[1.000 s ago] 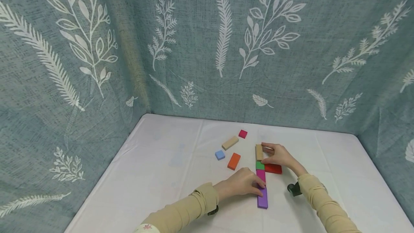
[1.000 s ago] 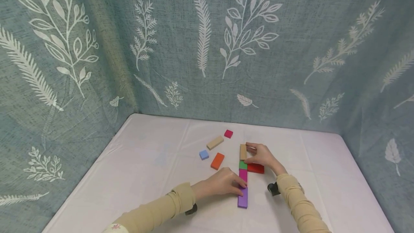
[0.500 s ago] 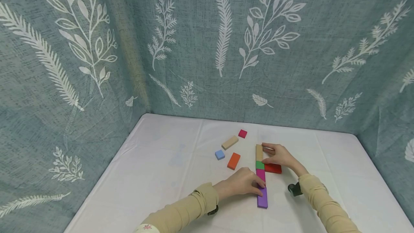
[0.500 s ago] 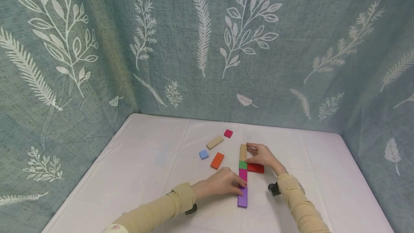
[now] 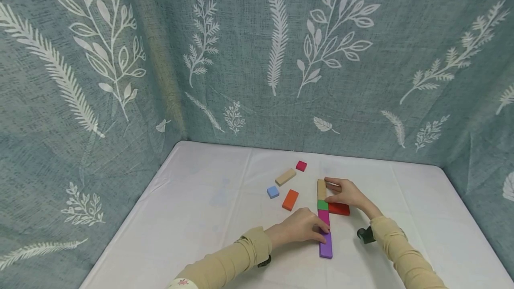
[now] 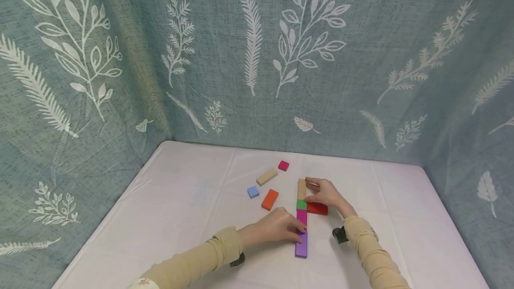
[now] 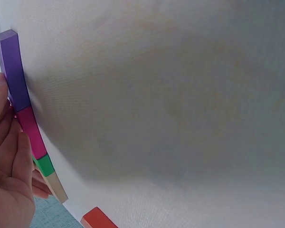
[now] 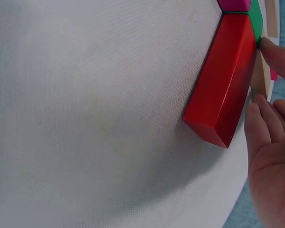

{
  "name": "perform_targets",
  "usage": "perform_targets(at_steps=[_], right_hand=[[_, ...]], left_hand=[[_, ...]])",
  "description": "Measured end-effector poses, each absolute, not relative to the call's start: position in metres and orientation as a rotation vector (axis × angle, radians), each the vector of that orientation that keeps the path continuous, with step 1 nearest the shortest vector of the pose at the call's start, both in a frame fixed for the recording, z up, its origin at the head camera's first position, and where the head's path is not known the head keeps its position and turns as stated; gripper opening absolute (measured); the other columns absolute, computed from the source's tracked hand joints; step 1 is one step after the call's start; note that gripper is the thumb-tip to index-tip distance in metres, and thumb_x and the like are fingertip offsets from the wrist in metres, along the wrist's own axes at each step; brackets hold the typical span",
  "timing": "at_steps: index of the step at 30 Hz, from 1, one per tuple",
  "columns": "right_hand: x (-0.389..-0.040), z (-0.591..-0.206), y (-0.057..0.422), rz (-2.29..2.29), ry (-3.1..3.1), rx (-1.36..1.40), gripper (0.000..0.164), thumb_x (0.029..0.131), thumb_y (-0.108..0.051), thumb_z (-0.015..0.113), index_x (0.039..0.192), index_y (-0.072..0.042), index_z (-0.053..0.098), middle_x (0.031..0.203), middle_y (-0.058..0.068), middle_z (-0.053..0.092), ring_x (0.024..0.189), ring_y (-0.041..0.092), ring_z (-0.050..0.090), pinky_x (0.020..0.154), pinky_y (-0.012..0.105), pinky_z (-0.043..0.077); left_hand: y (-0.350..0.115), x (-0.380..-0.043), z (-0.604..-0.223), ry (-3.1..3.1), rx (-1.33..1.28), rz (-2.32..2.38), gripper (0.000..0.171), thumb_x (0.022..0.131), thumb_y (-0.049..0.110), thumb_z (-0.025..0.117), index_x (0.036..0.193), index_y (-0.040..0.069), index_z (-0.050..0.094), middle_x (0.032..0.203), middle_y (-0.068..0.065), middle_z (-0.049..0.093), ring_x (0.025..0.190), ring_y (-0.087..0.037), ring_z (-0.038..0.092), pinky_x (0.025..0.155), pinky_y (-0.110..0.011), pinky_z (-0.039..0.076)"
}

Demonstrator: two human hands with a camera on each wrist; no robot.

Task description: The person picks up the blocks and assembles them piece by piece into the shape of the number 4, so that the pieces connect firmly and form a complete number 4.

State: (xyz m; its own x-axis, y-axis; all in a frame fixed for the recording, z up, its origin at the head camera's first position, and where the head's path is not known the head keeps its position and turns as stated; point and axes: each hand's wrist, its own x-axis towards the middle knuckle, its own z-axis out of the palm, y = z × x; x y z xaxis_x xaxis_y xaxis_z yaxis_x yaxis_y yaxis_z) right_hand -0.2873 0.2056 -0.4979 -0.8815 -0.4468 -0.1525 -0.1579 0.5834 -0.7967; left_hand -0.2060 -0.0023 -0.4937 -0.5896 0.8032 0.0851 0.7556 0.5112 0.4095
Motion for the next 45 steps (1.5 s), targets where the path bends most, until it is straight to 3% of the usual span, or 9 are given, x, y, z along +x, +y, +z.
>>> perform_targets(at_steps=[28, 45], right_hand=[[-0.282, -0.474, 0.206, -1.289, 2.560, -0.592, 0.059, 0.085, -0.010, 0.069, 0.135, 0.009, 0.045, 0.137, 0.029, 0.047, 0.127, 0.042, 0.047, 0.099, 0.044, 0.043], [-0.280, -0.461, 0.213, -1.351, 2.625, -0.575, 0.058, 0.086, -0.015, 0.070, 0.135, 0.006, 0.047, 0.137, 0.028, 0.049, 0.125, 0.040, 0.049, 0.098, 0.042, 0.044]], left_hand=[[-0.003, -0.207, -0.495, 2.616, 1.333, 0.637, 0.025, 0.081, 0.035, 0.074, 0.101, 0.021, 0.076, 0.095, 0.013, 0.074, 0.085, 0.007, 0.064, 0.073, -0.005, 0.038], [-0.002, -0.205, -0.493, 2.619, 1.326, 0.662, 0.024, 0.080, 0.033, 0.075, 0.100, 0.019, 0.076, 0.095, 0.012, 0.074, 0.087, 0.006, 0.065, 0.071, -0.001, 0.037]])
